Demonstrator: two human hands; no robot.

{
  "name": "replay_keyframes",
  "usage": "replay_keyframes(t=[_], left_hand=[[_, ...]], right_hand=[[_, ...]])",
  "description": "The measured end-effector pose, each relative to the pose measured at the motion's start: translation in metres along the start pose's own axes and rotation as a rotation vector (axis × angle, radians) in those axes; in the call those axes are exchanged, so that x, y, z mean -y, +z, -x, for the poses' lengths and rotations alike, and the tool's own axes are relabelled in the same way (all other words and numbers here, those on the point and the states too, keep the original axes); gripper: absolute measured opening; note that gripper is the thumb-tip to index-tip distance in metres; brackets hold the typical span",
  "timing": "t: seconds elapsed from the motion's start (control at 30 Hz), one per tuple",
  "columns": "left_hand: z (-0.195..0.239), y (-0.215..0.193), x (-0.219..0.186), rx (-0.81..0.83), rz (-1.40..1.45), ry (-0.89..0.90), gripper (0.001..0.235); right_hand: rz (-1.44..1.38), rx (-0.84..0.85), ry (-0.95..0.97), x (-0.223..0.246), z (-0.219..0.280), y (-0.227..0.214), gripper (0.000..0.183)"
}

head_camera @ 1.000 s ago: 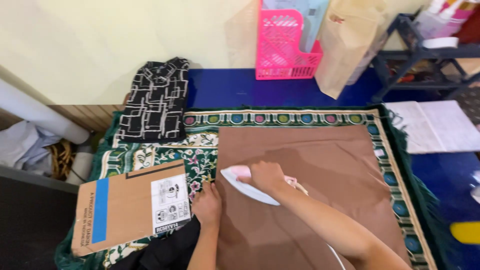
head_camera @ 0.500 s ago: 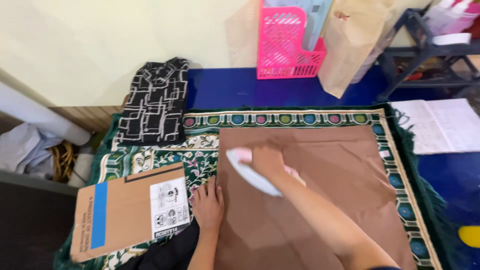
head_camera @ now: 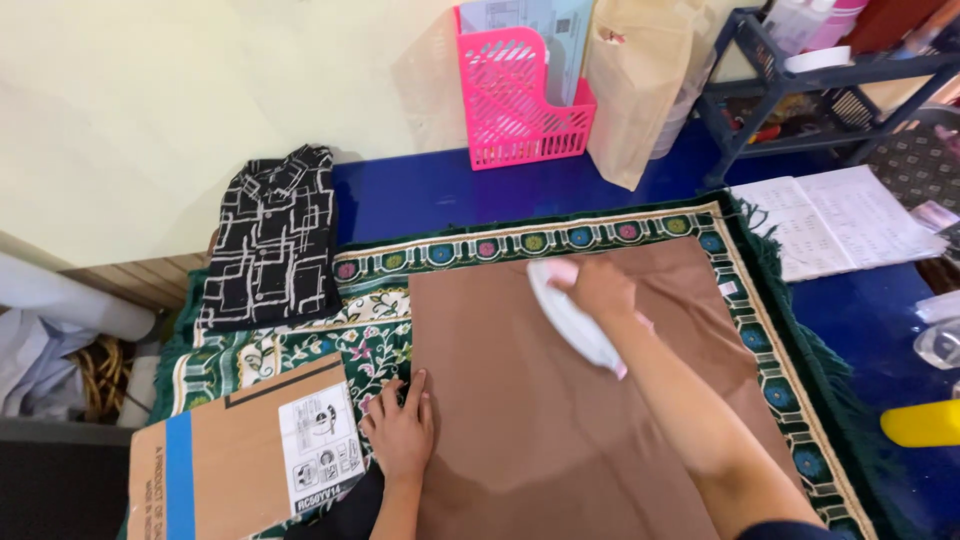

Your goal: Ironing a brown garment on a flat surface using a steam iron and a spray bottle.

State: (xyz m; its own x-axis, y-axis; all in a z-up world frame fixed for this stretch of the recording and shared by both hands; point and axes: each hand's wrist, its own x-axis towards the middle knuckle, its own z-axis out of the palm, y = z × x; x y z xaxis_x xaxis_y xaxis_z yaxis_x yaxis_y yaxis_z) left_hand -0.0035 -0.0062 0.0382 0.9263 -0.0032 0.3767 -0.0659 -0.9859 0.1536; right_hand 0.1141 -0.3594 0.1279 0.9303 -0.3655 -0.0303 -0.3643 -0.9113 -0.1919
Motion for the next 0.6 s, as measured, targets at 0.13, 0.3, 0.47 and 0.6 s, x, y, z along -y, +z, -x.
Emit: replay_keyframes(t=[0.13,0.3,0.47,0.6], left_hand=[[0.0,0.002,0.002,0.015,-0.011,-0.014,0.04],[0.0,0.004,0.001,-0.044,-0.06,0.021,0.041],[0.002,0.011,0.002,-0.052,-0.082,0.009,0.04],[0.003,0.018,0.003,-0.086,-0.106,0.004,0.041]], right_hand=[[0.082,0.143,-0.176,0.018,0.092,0.009,0.075],[-0.047,0.251,-0.393,0.014,0.151,0.0,0.079],[-0.027,0.277,-0.223,-0.039,0.094,-0.015,0.079],[-0.201,0.424,-0.074,-0.094,0.04,-0.043,0.071]])
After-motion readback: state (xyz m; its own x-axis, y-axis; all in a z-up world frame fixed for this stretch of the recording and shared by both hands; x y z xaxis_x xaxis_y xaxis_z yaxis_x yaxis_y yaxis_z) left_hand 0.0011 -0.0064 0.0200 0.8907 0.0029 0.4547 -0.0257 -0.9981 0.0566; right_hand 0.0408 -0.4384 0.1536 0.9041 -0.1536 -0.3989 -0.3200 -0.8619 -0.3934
